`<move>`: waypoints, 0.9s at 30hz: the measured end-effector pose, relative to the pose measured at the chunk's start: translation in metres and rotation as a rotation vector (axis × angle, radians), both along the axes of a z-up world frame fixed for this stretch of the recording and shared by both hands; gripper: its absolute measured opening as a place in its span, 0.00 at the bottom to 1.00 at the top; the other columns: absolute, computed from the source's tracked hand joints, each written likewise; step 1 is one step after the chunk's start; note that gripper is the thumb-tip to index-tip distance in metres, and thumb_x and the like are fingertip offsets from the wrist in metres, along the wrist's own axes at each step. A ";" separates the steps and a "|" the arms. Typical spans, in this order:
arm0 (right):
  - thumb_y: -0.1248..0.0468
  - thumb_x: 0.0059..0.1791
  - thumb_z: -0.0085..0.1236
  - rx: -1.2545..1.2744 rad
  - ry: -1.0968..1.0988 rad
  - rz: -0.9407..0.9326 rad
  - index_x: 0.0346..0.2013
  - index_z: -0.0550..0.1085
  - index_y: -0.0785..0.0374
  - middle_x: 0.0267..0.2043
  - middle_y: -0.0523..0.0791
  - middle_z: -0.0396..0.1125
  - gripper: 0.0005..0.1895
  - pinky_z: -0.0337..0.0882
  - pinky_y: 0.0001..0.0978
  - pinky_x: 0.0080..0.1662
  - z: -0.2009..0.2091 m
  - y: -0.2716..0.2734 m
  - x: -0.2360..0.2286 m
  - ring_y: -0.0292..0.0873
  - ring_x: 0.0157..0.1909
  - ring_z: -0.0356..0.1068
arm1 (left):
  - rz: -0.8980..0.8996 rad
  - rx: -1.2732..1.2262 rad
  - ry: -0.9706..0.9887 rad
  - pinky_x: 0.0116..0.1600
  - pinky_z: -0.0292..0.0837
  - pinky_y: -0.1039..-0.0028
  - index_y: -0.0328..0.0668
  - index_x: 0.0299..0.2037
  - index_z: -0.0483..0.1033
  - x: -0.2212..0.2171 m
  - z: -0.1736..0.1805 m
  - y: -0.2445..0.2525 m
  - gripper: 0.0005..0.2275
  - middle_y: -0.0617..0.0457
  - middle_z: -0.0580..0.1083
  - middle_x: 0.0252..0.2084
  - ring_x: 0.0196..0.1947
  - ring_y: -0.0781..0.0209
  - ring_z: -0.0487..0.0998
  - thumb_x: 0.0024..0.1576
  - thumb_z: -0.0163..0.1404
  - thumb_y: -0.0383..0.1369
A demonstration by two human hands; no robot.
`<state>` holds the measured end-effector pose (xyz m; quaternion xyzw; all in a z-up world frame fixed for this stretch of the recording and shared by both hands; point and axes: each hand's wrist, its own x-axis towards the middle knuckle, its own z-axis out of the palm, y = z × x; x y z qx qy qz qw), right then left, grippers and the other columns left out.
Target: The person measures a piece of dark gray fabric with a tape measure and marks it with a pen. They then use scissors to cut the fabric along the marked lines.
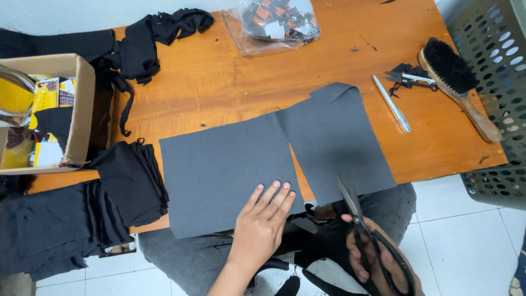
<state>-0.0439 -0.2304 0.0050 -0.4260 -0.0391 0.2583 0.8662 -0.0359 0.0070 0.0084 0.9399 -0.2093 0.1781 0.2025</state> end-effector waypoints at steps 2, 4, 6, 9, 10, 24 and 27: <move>0.46 0.39 0.51 -0.172 0.105 0.109 0.56 0.54 0.66 0.23 0.47 0.55 0.39 0.58 0.24 0.14 -0.002 0.004 0.003 0.36 0.13 0.54 | 0.009 -0.068 -0.014 0.57 0.57 0.61 0.35 0.49 0.66 -0.003 0.004 -0.001 0.13 0.48 0.67 0.51 0.53 0.52 0.66 0.53 0.41 0.25; 0.46 0.38 0.49 -0.265 0.135 0.119 0.55 0.57 0.65 0.22 0.47 0.55 0.38 0.58 0.25 0.13 0.015 0.016 0.007 0.36 0.12 0.54 | -0.002 -0.081 -0.008 0.57 0.56 0.60 0.35 0.49 0.66 -0.008 0.003 -0.004 0.13 0.47 0.67 0.51 0.53 0.51 0.65 0.53 0.41 0.25; 0.47 0.37 0.48 -0.360 0.167 0.130 0.54 0.60 0.65 0.21 0.47 0.54 0.36 0.57 0.26 0.12 0.026 0.026 0.011 0.36 0.11 0.53 | -0.015 -0.096 0.000 0.58 0.55 0.60 0.34 0.48 0.67 -0.013 0.004 -0.005 0.13 0.47 0.67 0.51 0.53 0.51 0.65 0.53 0.40 0.25; 0.57 0.40 0.47 -0.381 0.262 0.155 0.49 0.64 0.67 0.20 0.48 0.55 0.25 0.60 0.26 0.13 0.031 0.035 0.017 0.37 0.10 0.54 | -0.015 -0.110 0.012 0.57 0.56 0.60 0.34 0.49 0.66 -0.020 0.005 -0.005 0.13 0.47 0.66 0.51 0.53 0.51 0.65 0.54 0.38 0.25; 0.61 0.42 0.46 -0.390 0.216 0.180 0.49 0.64 0.67 0.19 0.48 0.55 0.22 0.59 0.26 0.12 0.029 0.037 0.019 0.36 0.10 0.54 | -0.018 -0.106 0.028 0.57 0.56 0.61 0.35 0.49 0.66 -0.022 0.005 -0.005 0.13 0.47 0.66 0.52 0.54 0.51 0.64 0.54 0.39 0.26; 0.65 0.43 0.45 -0.502 0.188 0.117 0.49 0.62 0.67 0.17 0.47 0.58 0.20 0.54 0.22 0.11 -0.004 0.048 0.019 0.34 0.08 0.52 | -0.081 -0.290 0.166 0.51 0.61 0.61 0.29 0.41 0.72 -0.022 0.025 -0.003 0.19 0.40 0.70 0.44 0.45 0.47 0.70 0.52 0.41 0.41; 0.63 0.43 0.45 -0.439 0.219 0.116 0.46 0.63 0.69 0.18 0.48 0.58 0.19 0.52 0.22 0.10 -0.001 0.048 0.018 0.34 0.08 0.50 | -0.002 -0.264 -0.097 0.48 0.67 0.64 0.28 0.39 0.70 0.004 0.023 -0.004 0.14 0.41 0.72 0.39 0.39 0.50 0.73 0.53 0.39 0.35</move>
